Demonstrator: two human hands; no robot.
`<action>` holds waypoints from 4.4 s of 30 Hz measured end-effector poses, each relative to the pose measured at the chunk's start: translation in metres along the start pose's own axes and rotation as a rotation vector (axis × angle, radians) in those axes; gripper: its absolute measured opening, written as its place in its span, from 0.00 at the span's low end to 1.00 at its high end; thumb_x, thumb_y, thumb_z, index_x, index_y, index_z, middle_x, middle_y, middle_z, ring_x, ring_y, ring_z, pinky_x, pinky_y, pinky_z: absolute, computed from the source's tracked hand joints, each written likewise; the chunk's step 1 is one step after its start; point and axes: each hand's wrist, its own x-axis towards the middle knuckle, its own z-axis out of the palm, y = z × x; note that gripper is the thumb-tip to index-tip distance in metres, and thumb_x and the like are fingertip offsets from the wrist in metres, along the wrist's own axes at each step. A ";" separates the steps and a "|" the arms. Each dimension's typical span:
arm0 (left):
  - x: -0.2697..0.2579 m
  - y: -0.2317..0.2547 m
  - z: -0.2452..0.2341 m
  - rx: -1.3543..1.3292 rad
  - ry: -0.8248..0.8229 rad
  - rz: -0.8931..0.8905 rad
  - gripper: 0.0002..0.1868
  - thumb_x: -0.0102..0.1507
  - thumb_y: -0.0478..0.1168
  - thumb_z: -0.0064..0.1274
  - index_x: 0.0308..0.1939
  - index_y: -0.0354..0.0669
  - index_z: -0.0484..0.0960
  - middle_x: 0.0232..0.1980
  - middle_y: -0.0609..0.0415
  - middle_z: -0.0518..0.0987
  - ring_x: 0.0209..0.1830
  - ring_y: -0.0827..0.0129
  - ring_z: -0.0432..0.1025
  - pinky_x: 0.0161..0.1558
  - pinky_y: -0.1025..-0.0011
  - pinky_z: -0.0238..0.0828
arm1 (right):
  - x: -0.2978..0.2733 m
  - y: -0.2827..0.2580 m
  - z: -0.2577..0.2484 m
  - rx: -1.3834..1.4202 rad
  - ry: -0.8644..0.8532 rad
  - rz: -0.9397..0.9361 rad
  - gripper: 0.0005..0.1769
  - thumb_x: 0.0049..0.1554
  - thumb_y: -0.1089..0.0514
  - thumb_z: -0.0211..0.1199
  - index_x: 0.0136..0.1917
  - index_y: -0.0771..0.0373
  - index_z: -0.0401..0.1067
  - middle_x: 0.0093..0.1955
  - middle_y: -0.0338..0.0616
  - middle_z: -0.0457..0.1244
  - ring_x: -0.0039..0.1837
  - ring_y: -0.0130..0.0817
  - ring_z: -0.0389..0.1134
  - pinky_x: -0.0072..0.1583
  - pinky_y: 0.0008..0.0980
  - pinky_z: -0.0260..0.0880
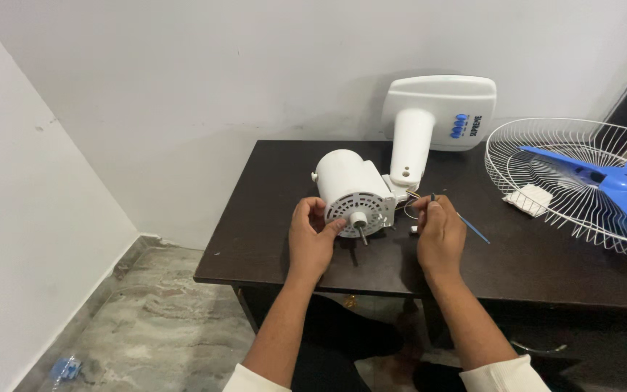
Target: The person disassembles a white electric fan by removing the front grille, motor housing, and internal components. They use a small tool to loosen parts and place removed pieces on the table.
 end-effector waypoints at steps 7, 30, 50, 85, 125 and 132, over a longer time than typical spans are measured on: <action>-0.002 0.000 0.001 -0.007 0.012 0.037 0.20 0.56 0.33 0.65 0.47 0.43 0.73 0.48 0.56 0.73 0.44 0.71 0.73 0.47 0.69 0.75 | -0.012 -0.026 0.001 0.089 -0.146 -0.112 0.16 0.68 0.57 0.52 0.67 0.58 0.72 0.43 0.35 0.66 0.45 0.20 0.68 0.49 0.24 0.72; -0.017 0.019 0.001 0.173 0.082 0.233 0.21 0.59 0.30 0.59 0.57 0.43 0.81 0.57 0.54 0.71 0.61 0.62 0.69 0.62 0.64 0.70 | -0.028 -0.094 0.033 -0.433 -0.211 -0.353 0.08 0.55 0.59 0.68 0.48 0.61 0.80 0.38 0.42 0.64 0.35 0.33 0.65 0.40 0.34 0.66; -0.014 0.024 0.000 0.133 0.033 0.131 0.21 0.60 0.30 0.56 0.57 0.42 0.76 0.56 0.56 0.70 0.51 0.68 0.72 0.56 0.69 0.73 | -0.023 -0.091 0.041 -0.427 -0.237 -0.536 0.07 0.54 0.61 0.68 0.48 0.62 0.78 0.42 0.42 0.66 0.39 0.34 0.72 0.43 0.32 0.73; -0.015 0.024 -0.002 0.117 0.057 0.152 0.21 0.58 0.27 0.58 0.54 0.43 0.78 0.55 0.57 0.71 0.53 0.69 0.73 0.57 0.69 0.74 | 0.032 -0.118 0.042 -0.631 -0.606 -0.549 0.05 0.52 0.59 0.67 0.40 0.63 0.75 0.42 0.41 0.67 0.41 0.40 0.70 0.45 0.39 0.70; -0.018 0.021 0.005 0.220 0.106 0.177 0.21 0.56 0.24 0.55 0.50 0.40 0.71 0.55 0.52 0.69 0.56 0.64 0.71 0.55 0.67 0.72 | 0.061 -0.085 0.058 -0.107 -0.655 0.034 0.05 0.51 0.63 0.72 0.40 0.62 0.76 0.36 0.40 0.71 0.40 0.25 0.73 0.45 0.26 0.74; -0.040 0.017 -0.001 0.157 0.088 0.429 0.43 0.60 0.38 0.64 0.73 0.40 0.54 0.67 0.46 0.65 0.69 0.51 0.61 0.67 0.53 0.64 | 0.051 -0.091 0.051 -0.047 -0.696 0.013 0.03 0.51 0.64 0.70 0.40 0.61 0.77 0.40 0.39 0.73 0.46 0.25 0.74 0.50 0.29 0.76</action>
